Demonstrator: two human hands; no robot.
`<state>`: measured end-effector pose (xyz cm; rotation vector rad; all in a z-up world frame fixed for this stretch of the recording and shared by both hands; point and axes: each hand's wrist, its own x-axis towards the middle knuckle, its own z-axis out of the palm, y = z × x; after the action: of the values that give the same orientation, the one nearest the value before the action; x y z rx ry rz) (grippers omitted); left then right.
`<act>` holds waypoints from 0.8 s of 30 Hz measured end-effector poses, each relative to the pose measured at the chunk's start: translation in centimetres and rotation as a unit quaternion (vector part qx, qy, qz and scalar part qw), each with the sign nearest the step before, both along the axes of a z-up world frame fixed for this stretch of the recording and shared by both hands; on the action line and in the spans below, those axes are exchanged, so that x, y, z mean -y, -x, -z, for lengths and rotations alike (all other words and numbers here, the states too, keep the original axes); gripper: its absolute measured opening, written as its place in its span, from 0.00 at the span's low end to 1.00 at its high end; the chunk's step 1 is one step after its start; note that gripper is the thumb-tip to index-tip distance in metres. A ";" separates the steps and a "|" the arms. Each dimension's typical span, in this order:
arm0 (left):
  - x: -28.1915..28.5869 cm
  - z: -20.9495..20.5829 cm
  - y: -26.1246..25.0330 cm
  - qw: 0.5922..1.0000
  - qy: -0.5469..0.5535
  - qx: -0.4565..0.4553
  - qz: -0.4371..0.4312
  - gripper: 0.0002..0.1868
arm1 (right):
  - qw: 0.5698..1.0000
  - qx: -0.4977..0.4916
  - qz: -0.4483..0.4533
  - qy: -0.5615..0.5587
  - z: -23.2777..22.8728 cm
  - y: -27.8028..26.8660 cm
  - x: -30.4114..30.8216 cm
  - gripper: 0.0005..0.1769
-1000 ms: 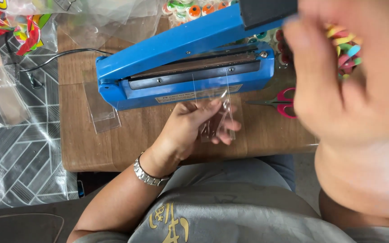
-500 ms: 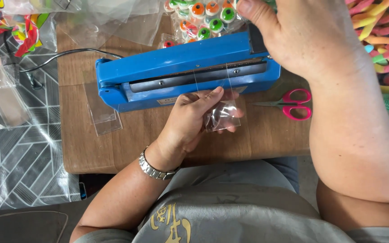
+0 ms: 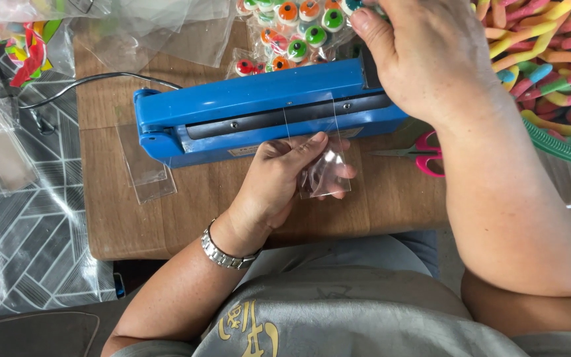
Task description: Packaging gummy worms into small plastic bags and sealing them with a heat sealer.
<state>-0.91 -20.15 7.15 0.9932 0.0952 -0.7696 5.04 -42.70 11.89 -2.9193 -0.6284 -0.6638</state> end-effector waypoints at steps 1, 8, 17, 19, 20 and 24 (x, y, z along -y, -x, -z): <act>0.0 0.3 0.0 1.000 0.010 0.019 0.002 0.20 | 1.000 -0.013 0.019 -0.012 0.4 -0.1 -0.1 0.11; -0.2 1.3 0.3 0.994 0.007 0.089 0.055 0.22 | 0.999 0.037 0.002 -0.013 1.1 -0.3 0.2 0.11; -0.9 1.9 -0.5 0.986 -0.001 0.131 0.107 0.21 | 0.995 -0.066 0.031 -0.063 0.7 -0.1 0.1 0.18; -0.9 1.7 -0.4 0.983 0.002 0.131 0.127 0.21 | 0.992 -0.085 0.028 -0.087 0.6 -0.1 0.1 0.19; -0.9 1.7 -0.4 0.983 0.003 0.131 0.127 0.21 | 0.992 -0.085 0.029 -0.087 0.6 -0.1 0.1 0.19; -1.0 1.7 -0.3 0.984 0.004 0.122 0.131 0.22 | 0.989 -0.100 0.032 -0.106 0.6 -0.1 0.0 0.20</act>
<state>-0.60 -19.19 5.40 1.0977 -0.2552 -0.8800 5.14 -42.70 11.33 -2.7693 -0.4154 -0.4057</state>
